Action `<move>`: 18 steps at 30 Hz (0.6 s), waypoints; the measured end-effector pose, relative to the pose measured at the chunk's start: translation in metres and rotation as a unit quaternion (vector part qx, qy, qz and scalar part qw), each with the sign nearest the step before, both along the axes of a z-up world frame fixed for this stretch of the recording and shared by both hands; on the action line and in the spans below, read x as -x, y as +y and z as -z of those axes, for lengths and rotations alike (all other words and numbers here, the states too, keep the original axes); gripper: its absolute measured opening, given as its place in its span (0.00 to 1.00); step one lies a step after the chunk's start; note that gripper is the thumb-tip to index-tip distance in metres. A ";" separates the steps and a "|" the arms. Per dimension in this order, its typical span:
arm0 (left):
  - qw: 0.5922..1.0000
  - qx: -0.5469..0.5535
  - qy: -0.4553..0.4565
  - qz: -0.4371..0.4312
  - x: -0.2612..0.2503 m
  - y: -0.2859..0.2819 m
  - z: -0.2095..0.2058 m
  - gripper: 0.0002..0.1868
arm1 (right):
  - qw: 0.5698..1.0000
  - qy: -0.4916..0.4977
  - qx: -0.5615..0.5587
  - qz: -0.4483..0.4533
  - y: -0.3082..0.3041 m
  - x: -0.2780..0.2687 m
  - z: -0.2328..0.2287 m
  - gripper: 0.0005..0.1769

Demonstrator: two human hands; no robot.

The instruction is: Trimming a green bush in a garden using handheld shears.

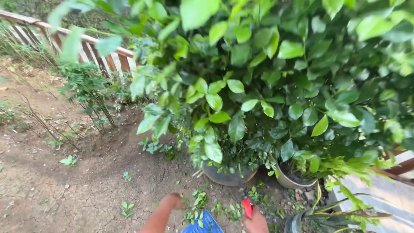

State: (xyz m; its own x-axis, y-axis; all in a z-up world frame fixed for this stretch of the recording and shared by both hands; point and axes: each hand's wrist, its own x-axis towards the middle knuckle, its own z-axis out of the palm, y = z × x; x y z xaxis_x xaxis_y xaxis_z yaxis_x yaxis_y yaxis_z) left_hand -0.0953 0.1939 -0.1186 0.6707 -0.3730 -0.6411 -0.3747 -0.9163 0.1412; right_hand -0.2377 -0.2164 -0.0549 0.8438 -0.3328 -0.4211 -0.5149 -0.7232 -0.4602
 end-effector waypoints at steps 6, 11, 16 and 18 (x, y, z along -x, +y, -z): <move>0.922 0.097 -0.311 -0.208 -0.033 0.031 -0.059 0.12 | 0.932 -0.298 0.197 -0.069 0.017 -0.004 -0.128 0.33; 0.804 0.430 -0.200 -0.359 -0.017 -0.044 -0.291 0.58 | 0.855 -0.372 0.343 -0.114 0.045 -0.016 -0.209 0.37; 0.757 0.515 -0.140 -0.376 -0.043 -0.097 -0.265 0.55 | 0.841 -0.377 0.361 -0.141 0.052 -0.023 -0.231 0.40; 0.751 0.525 -0.137 -0.376 -0.035 -0.110 -0.248 0.50 | 0.831 -0.386 0.374 -0.146 0.053 -0.023 -0.240 0.42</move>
State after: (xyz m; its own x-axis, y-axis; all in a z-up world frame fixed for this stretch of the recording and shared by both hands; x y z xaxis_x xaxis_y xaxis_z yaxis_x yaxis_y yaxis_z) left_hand -0.0608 0.0842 0.1290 0.9980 -0.0266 -0.0569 0.0453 -0.3216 0.9458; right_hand -0.2148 -0.1637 0.1855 0.8570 0.0095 0.5152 -0.0264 -0.9977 0.0622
